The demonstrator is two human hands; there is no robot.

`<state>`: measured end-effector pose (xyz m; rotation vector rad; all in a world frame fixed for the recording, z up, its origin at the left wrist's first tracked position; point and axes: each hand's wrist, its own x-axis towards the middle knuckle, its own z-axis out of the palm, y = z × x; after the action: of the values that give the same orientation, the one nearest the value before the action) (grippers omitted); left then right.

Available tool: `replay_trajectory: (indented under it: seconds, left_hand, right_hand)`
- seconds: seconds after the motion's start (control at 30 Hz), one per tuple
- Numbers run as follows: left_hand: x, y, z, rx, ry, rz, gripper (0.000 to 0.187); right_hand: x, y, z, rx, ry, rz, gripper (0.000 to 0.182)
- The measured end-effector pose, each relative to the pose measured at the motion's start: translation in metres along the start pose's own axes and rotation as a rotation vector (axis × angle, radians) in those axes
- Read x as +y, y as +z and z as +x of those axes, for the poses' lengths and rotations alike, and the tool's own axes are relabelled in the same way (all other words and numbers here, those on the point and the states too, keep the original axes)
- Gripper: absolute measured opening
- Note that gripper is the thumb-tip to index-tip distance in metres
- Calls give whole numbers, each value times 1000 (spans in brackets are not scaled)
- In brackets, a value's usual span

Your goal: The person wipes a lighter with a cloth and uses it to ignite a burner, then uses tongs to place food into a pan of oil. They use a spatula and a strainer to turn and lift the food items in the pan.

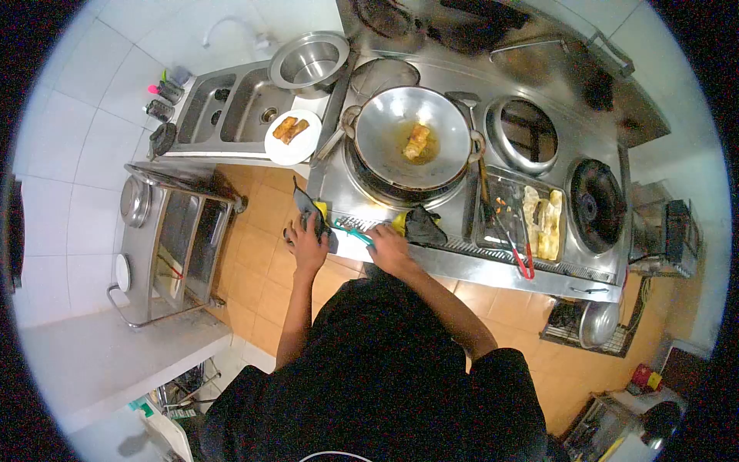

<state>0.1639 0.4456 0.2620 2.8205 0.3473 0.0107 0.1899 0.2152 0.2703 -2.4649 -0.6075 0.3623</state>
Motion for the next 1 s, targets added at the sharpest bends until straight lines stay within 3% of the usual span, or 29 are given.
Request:
replay_trajectory:
  seconds: [0.1, 0.17, 0.27, 0.37, 0.5, 0.57, 0.6, 0.7, 0.83, 0.9, 0.97, 1.0]
  left_hand:
    - [3, -7, 2, 30, -15, -14, 63]
    - [1, -8, 4, 80, 12, -69, 62]
    - [6, -9, 6, 107, 24, -70, 60]
    - [20, -17, 10, 70, 52, -117, 59]
    - [36, -24, 18, 54, 58, -196, 59]
    - [40, -24, 20, 105, 71, -240, 59]
    - [42, -24, 21, 101, 79, -245, 59]
    - [42, -21, 26, 82, 78, -268, 58]
    - [49, -9, 33, 134, 114, -258, 56]
    - [55, 15, 39, -239, 265, -897, 51]
    - [97, 0, 25, -487, 286, -1025, 43]
    - [118, -14, 17, -496, 287, -1027, 43]
  right_hand:
    - [26, -9, -15, 157, -33, -11, 38]
    - [47, -19, -28, 347, 99, -143, 42]
    - [66, -23, -41, 352, 234, -310, 42]
    - [97, -15, -39, 180, 288, -251, 40]
    - [95, -39, -37, 156, 332, -167, 34]
    - [101, -48, -44, 250, 508, 394, 39]
    - [104, -51, -49, 257, 516, 391, 39]
    - [105, -60, -60, 435, 630, 1452, 51]
    - [87, -69, -68, 633, 625, 1418, 52]
    - [79, -66, -61, 681, 741, 1352, 59]
    - [77, -57, -56, 581, 750, 1417, 55]
    - [61, -66, -55, 467, 661, 1497, 55]
